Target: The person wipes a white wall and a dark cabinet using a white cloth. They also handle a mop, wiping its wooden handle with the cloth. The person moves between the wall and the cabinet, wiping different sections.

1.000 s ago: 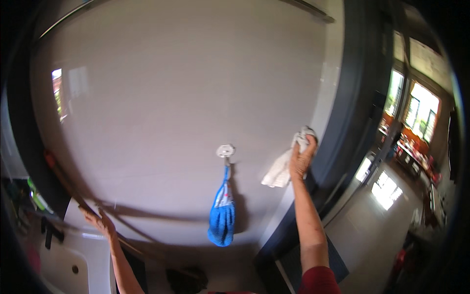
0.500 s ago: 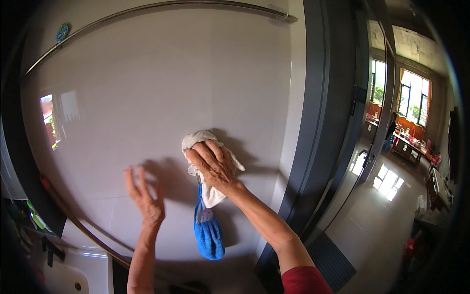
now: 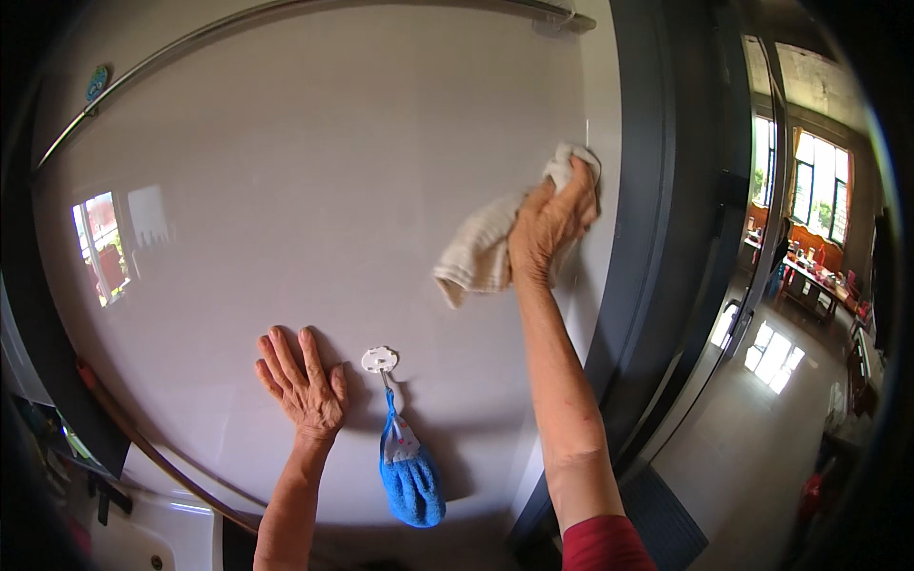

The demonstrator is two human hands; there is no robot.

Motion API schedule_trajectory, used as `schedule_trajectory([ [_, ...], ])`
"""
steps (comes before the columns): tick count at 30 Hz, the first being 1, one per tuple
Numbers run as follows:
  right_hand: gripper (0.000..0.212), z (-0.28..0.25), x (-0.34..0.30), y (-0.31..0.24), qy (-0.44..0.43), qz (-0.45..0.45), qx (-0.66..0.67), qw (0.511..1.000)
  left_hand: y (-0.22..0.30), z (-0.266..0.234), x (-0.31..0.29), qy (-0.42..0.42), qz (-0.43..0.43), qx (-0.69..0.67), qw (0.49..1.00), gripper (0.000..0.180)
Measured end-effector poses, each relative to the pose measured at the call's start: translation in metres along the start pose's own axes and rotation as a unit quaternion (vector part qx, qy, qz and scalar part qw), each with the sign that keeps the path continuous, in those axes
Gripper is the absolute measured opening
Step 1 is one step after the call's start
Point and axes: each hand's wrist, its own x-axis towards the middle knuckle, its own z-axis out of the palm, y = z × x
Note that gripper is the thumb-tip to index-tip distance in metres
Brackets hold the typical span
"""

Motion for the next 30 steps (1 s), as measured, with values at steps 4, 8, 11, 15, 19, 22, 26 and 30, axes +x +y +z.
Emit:
schedule_trajectory([
  [4, 0.053, 0.003, -0.038, -0.067, -0.124, -0.169, 0.045, 0.977, -0.003, 0.001, -0.002, 0.005, -0.001, 0.003, 1.000, 0.060],
  [8, 0.047, 0.004, -0.083, -0.101, -0.211, -0.377, 0.131, 0.892, -0.001, 0.005, -0.003, 0.001, -0.017, -0.012, 1.000, 0.056],
  [11, 0.036, 0.008, -0.075, -0.106, -0.205, -0.474, 0.155, 0.842, -0.002, 0.004, -0.003, 0.007, -0.011, -0.011, 1.000, 0.058],
  [15, 0.035, 0.023, -0.031, -0.097, -0.185, -0.414, 0.140, 0.880, -0.008, 0.003, -0.004, -0.001, -0.001, 0.000, 1.000, 0.061],
  [19, 0.042, 0.035, 0.025, -0.079, -0.131, -0.372, 0.100, 0.914, -0.006, 0.002, -0.002, 0.004, 0.000, -0.005, 1.000, 0.062],
  [22, 0.046, 0.044, 0.062, -0.057, -0.074, -0.315, 0.046, 0.945, -0.006, 0.001, -0.002, 0.004, 0.003, -0.006, 1.000, 0.062],
  [26, 0.048, 0.040, 0.098, -0.016, -0.057, -0.171, 0.005, 0.984, -0.004, 0.001, -0.001, 0.010, 0.001, -0.009, 1.000, 0.061],
  [30, 0.048, 0.040, 0.079, -0.002, -0.032, -0.137, 0.016, 0.990, -0.004, 0.005, -0.006, 0.009, -0.018, -0.022, 1.000, 0.060],
])
